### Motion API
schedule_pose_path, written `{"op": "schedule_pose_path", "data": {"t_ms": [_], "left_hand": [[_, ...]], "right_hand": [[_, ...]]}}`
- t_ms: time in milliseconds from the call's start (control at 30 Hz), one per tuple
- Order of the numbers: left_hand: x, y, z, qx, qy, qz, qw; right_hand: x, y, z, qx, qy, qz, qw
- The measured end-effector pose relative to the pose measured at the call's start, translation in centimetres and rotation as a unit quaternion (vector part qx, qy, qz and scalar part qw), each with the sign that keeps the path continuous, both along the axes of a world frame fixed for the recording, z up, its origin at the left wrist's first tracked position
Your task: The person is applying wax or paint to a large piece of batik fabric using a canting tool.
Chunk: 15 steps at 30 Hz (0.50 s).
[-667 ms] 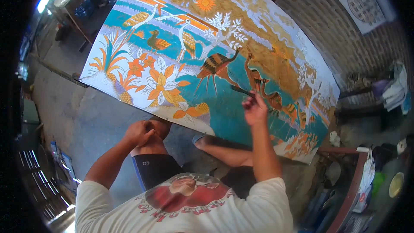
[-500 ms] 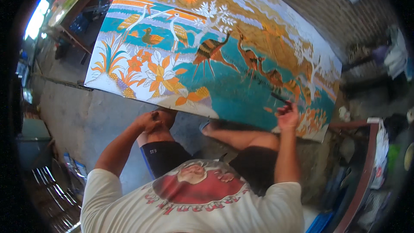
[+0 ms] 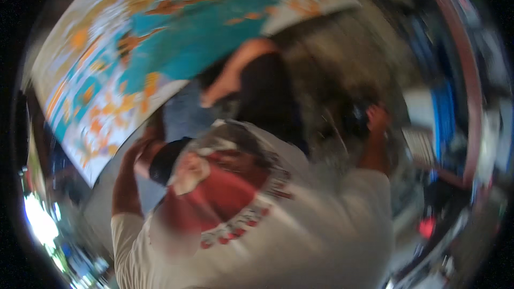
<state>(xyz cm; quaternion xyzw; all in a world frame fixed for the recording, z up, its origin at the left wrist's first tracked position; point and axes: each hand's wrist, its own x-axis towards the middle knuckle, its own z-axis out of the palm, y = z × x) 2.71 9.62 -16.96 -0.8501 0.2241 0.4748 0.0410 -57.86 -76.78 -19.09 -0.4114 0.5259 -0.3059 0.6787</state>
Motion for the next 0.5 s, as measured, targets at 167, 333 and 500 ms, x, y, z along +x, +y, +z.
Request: {"op": "schedule_pose_path", "data": {"t_ms": [167,333,500], "left_hand": [[-1.1,-4.4,4.8,0.041,-0.14,0.21,0.967],[-1.3,-6.1,5.8,0.073,-0.14,0.208,0.965],[-1.5,-7.8,9.0,0.102,-0.152,0.199,0.963]], "right_hand": [[-4.0,9.4,-0.1,0.104,0.158,-0.291,0.938],[-4.0,12.6,-0.7,0.11,0.227,-0.241,0.937],[-9.3,11.6,-12.1,0.102,0.256,-0.122,0.954]]}}
